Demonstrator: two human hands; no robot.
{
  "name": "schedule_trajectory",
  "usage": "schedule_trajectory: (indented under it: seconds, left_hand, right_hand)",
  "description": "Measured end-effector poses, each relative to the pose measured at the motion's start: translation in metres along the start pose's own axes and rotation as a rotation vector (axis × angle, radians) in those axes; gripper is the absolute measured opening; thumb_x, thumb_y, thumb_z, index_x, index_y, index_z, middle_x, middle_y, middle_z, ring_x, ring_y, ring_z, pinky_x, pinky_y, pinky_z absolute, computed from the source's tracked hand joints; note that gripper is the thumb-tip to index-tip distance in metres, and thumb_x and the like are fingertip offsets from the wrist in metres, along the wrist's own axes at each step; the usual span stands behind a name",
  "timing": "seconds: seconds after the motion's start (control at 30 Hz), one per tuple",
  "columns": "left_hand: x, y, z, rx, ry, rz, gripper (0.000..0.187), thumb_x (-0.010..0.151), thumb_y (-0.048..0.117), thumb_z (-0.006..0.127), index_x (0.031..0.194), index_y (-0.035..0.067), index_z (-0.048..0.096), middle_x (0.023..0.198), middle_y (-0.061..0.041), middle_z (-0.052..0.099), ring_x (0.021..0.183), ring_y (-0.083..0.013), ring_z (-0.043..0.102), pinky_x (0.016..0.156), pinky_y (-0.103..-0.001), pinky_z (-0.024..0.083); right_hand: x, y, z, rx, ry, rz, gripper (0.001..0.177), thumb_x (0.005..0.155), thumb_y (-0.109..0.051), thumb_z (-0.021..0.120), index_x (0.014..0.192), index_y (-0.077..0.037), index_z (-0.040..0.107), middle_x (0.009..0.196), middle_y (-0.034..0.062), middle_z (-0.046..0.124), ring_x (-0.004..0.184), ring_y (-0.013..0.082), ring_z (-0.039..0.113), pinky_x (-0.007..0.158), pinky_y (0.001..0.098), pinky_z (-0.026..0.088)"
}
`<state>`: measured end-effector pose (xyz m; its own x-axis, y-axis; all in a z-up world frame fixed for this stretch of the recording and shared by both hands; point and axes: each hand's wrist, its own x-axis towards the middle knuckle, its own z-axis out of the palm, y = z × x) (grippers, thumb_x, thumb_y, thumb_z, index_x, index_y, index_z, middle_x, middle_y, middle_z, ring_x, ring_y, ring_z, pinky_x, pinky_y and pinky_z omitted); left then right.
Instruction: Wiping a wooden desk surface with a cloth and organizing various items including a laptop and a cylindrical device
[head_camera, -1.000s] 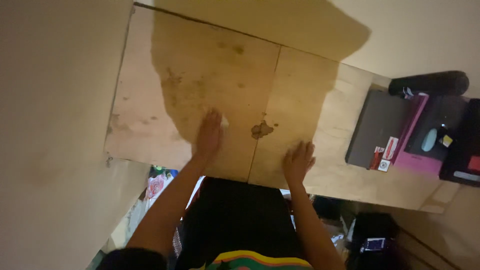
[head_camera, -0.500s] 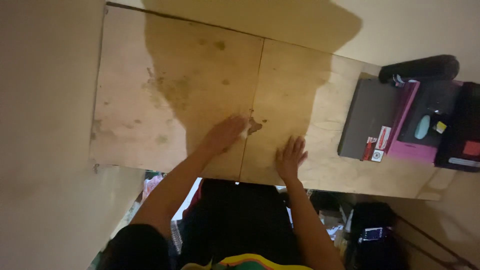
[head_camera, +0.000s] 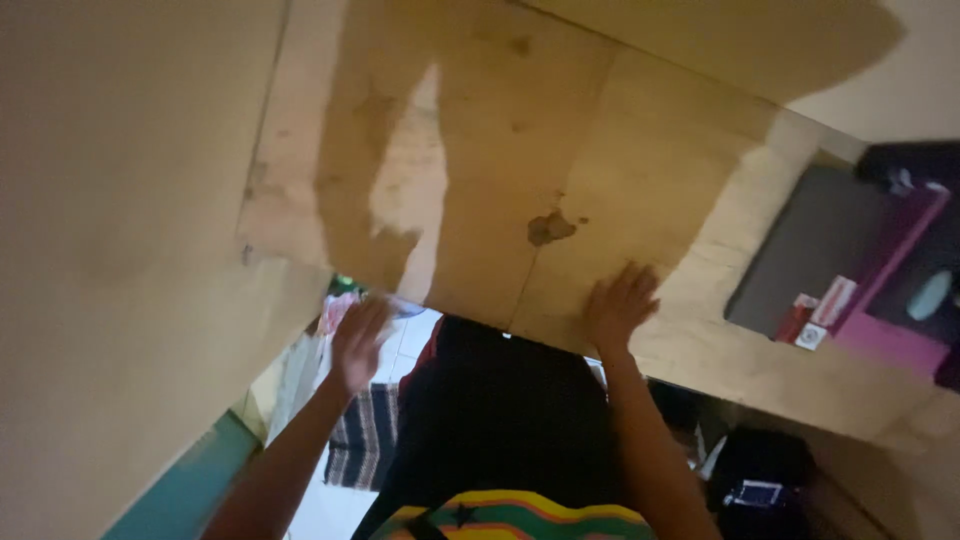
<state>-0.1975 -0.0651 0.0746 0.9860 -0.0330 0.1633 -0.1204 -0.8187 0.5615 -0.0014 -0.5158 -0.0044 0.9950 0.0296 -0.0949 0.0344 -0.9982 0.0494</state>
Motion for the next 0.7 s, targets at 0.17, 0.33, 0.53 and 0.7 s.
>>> schedule_trajectory:
  seconds: [0.17,0.33,0.53,0.7]
  left_hand:
    - [0.143,0.041,0.013,-0.221,0.006,-0.061,0.067,0.111,0.039,0.048,0.162,0.001,0.027,0.169,-0.019,0.027,0.159,-0.0402,0.022,0.131,-0.051,0.025]
    - [0.183,-0.001,0.029,0.521,-0.152,-0.159,0.05,0.095,0.02,0.057,0.141,0.012,0.04,0.139,-0.016,0.038,0.122,-0.036,0.035,0.1,-0.051,0.026]
    - [0.14,-0.092,0.02,0.268,0.091,-0.48,0.055,0.117,0.025,0.045,0.164,0.007,0.025,0.17,-0.018,0.02,0.158,-0.0404,0.014,0.128,-0.061,0.013]
    - [0.128,-0.111,0.002,0.306,0.274,-0.386,0.047,0.114,0.022,0.059,0.154,0.0,0.048,0.162,-0.023,0.035,0.152,-0.0426,0.029,0.123,-0.061,0.024]
  right_hand:
    - [0.004,-0.005,-0.017,0.136,-0.199,0.158,0.077,0.102,-0.038,0.052,0.163,-0.002,0.023,0.17,0.0241,0.015,0.158,0.0393,0.008,0.118,0.0681,0.015]
    - [0.066,-0.124,-0.103,0.218,-0.127,0.259,0.031,0.07,-0.025,0.078,0.096,-0.01,0.069,0.09,0.0081,0.072,0.083,0.0324,0.071,0.068,0.0457,0.056]
    - [0.061,-0.246,-0.114,0.103,-0.143,-0.91,0.022,0.081,-0.016,0.055,0.102,-0.009,0.059,0.108,0.0148,0.054,0.095,0.0355,0.053,0.082,0.0518,0.038]
    - [0.053,-0.261,-0.063,0.126,-0.086,-1.216,0.065,0.099,-0.031,0.063,0.156,-0.007,0.044,0.167,0.0138,0.033,0.155,0.0344,0.028,0.121,0.0594,0.03]
